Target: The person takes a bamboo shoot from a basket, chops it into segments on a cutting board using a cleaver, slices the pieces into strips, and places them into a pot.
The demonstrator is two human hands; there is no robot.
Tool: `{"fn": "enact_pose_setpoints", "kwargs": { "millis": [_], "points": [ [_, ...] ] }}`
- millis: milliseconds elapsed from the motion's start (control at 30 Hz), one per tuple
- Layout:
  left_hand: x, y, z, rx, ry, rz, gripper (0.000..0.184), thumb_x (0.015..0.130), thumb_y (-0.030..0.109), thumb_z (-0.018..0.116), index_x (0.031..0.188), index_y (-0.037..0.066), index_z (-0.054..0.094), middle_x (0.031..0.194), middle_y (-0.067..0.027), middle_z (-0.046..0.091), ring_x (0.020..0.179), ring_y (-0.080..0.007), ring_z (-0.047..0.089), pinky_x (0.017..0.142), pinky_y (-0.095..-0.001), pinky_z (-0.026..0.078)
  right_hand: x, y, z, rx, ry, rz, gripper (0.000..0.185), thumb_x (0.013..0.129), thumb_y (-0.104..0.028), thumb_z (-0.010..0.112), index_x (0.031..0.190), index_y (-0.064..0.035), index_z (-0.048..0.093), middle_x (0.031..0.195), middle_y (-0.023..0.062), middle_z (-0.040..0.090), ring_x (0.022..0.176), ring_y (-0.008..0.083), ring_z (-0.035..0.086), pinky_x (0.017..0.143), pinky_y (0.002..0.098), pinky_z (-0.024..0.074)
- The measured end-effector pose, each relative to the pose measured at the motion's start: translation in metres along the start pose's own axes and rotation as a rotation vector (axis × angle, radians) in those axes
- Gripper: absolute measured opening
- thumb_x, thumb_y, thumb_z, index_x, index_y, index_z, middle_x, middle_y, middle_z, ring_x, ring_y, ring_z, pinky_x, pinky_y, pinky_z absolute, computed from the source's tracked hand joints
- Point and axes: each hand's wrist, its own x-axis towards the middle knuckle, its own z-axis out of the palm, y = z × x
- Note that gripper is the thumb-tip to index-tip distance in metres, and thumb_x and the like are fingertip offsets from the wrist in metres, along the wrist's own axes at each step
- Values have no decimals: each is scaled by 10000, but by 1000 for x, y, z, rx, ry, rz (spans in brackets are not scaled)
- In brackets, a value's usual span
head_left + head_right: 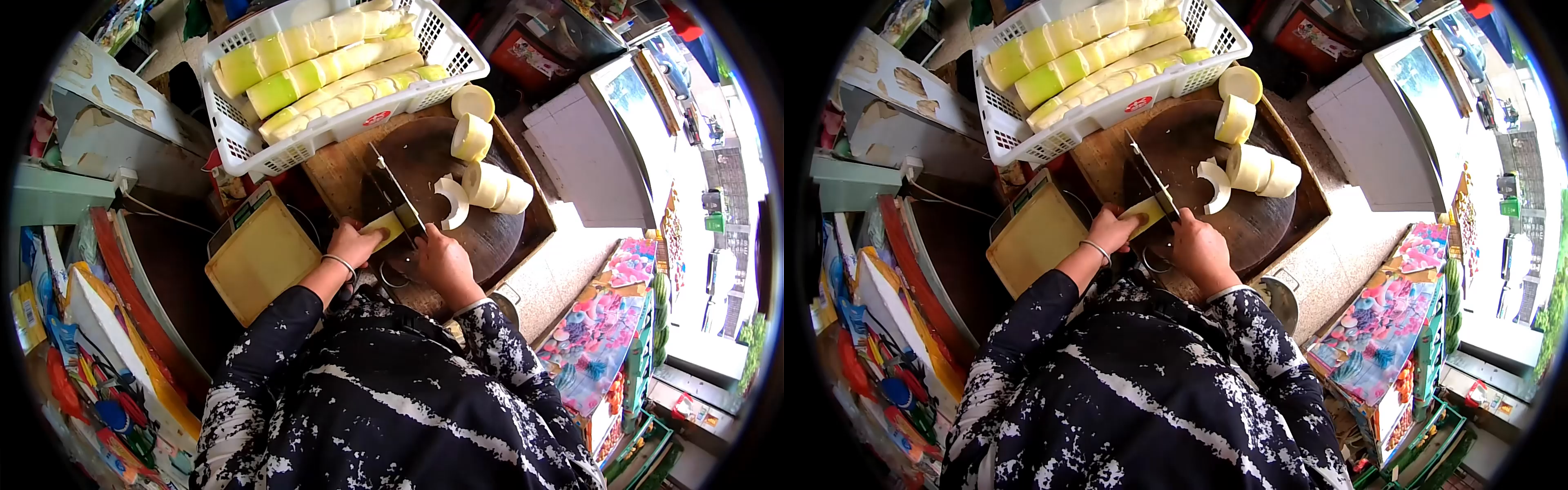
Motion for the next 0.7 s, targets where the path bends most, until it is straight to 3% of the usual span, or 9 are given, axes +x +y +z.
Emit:
{"fn": "enact_pose_setpoints", "kwargs": {
  "millis": [167,233,433,700],
  "points": [
    [1,-6,0,-85,17,44,582,683,367,754,996,-49,494,788,-133,592,547,-160,570,411,-274,439,2,-4,7,-35,-9,30,161,833,-187,530,875,-33,504,640,221,581,619,402,578,554,487,456],
    [0,2,-6,-48,-94,11,584,673,389,762,959,-48,503,747,-116,585,503,-153,539,418,-274,436,6,-3,8,-57,-22,40,157,836,-187,525,873,-36,501,644,218,583,622,403,578,554,491,455],
    [9,-15,3,-111,28,102,570,675,382,763,936,-60,516,694,-113,586,455,-140,525,413,-271,425,2,-17,-3,-19,1,39,175,831,-212,529,884,-48,495,666,217,592,643,401,583,578,489,458],
    [8,-18,3,-118,37,95,622,639,441,782,928,-33,502,692,-105,586,465,-136,524,418,-268,432,2,-15,4,-32,-21,42,174,839,-204,510,905,-44,483,664,224,590,649,408,583,571,492,454]
  ]
}}
